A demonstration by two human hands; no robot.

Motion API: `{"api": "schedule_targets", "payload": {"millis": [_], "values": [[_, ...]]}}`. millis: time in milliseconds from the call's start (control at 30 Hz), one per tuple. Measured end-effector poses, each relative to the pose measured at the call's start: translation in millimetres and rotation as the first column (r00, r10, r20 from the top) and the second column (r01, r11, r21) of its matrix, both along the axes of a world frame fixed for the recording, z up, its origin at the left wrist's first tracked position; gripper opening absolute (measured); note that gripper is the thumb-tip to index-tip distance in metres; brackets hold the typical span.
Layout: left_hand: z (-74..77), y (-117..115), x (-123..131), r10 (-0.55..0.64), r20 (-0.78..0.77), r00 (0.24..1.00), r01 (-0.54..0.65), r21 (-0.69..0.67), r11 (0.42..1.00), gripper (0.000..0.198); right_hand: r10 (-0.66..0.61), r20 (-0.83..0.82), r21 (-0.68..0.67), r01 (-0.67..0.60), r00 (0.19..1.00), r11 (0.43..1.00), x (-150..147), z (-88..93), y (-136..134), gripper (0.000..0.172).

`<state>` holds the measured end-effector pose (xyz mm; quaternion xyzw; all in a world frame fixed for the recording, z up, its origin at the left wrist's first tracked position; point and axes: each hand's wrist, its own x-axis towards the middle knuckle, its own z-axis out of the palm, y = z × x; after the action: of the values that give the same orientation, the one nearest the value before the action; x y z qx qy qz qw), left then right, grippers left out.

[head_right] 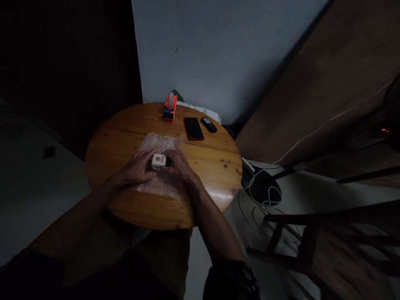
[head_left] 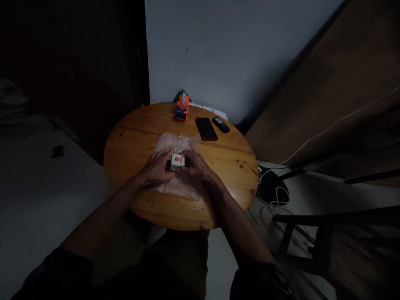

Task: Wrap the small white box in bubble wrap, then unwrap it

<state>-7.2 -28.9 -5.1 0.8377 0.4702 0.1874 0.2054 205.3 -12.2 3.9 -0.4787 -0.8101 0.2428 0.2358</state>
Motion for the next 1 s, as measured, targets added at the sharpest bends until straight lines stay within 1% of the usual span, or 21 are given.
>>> {"api": "schedule_targets", "payload": {"millis": [100,233,300,367,400,467,500,567,667,767,900,1000], "values": [[-1.8,0,1,0.007,0.008,1.000,-0.007,-0.002,1.000,0.090,0.034,0.029,0.015,-0.034,0.999,0.999,0,0.1,1,0.041],[-3.4,5,-1,-0.009,0.050,0.999,0.010,-0.005,1.000,0.090,0.014,0.052,0.035,-0.016,0.999,0.999,-1,1.8,0,0.043],[1.3,6,-6,0.002,0.111,0.994,-0.001,-0.008,1.000,0.087,0.010,0.051,0.036,-0.012,0.999,0.999,-2,2.5,-2,0.039],[10.4,1,-13,0.018,0.145,0.989,-0.020,0.010,1.000,0.082,0.009,0.049,0.033,-0.011,0.999,0.999,-2,2.5,-3,0.036],[15.7,-3,-18,0.004,0.126,0.992,-0.008,0.032,0.999,0.077,0.007,0.051,0.034,-0.008,0.999,0.999,-2,2.1,-3,0.036],[25.3,-18,-26,-0.084,0.009,0.996,0.082,0.087,0.993,0.064,0.006,0.056,0.039,-0.008,0.998,0.999,-2,0.7,-3,0.041],[28.5,-27,-29,-0.126,-0.047,0.991,0.130,0.110,0.985,0.059,0.007,0.057,0.043,-0.009,0.998,0.999,-2,-0.2,-3,0.044],[31.0,-46,-33,-0.162,-0.138,0.977,0.183,0.157,0.970,0.050,0.000,0.061,0.050,-0.003,0.998,0.999,-2,-2.1,-2,0.050],[27.2,-66,-32,-0.180,-0.232,0.956,0.229,0.207,0.951,0.034,-0.011,0.080,0.054,0.006,0.997,0.999,-2,-4.0,-1,0.053],[20.7,-71,-28,-0.195,-0.264,0.945,0.263,0.254,0.931,0.014,0.006,0.081,0.053,-0.011,0.997,0.999,-1,-4.7,-1,0.049],[14.1,-70,-22,-0.198,-0.276,0.941,0.281,0.305,0.910,0.015,0.010,0.081,0.050,-0.014,0.997,0.999,-1,-3.5,0,0.051],[15.8,-67,-21,-0.190,-0.214,0.958,0.257,0.347,0.902,0.015,0.013,0.073,0.027,-0.015,0.997,1.000,-2,0.4,-1,0.051]]}}
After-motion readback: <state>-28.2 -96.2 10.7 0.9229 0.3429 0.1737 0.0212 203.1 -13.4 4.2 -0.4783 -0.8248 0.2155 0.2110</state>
